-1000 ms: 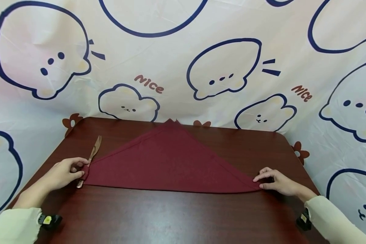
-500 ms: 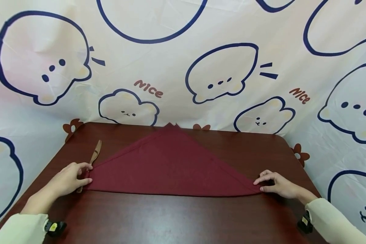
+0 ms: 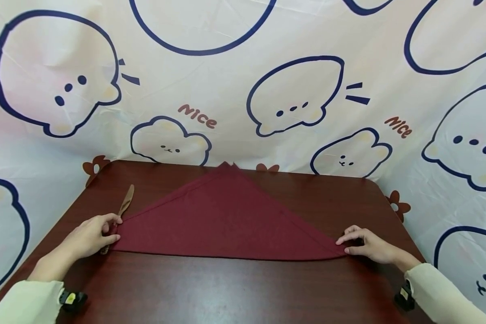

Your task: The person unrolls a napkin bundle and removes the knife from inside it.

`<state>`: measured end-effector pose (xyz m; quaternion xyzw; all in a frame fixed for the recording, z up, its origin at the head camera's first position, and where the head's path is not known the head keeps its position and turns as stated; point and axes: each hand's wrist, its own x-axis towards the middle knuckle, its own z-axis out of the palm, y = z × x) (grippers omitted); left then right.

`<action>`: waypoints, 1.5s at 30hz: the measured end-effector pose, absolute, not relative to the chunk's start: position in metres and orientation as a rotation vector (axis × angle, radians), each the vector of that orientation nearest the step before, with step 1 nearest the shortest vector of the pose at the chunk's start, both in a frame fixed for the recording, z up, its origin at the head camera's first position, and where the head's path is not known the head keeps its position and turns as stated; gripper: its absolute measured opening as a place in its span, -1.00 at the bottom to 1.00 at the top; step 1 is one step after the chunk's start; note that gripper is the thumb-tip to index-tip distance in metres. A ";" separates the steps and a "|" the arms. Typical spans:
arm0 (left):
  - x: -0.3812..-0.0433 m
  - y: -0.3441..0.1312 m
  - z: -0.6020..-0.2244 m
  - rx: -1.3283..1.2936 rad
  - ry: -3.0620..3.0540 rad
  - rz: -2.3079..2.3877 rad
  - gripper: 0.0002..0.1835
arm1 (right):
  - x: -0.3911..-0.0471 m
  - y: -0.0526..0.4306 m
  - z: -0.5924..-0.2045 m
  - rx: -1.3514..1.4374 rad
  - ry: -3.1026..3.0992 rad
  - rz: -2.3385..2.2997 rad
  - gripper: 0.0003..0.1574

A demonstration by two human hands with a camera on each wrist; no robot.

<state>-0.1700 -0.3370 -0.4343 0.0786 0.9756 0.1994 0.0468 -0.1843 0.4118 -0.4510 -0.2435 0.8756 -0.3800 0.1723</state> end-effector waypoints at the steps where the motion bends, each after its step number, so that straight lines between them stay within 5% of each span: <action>1: -0.170 -0.338 -0.435 0.243 2.979 0.608 -0.64 | -0.185 0.411 -0.451 -0.694 2.484 -1.082 -0.73; 45: -0.167 -0.358 -0.440 0.210 2.995 0.688 -0.72 | -0.182 0.410 -0.449 -0.727 2.477 -1.103 -0.73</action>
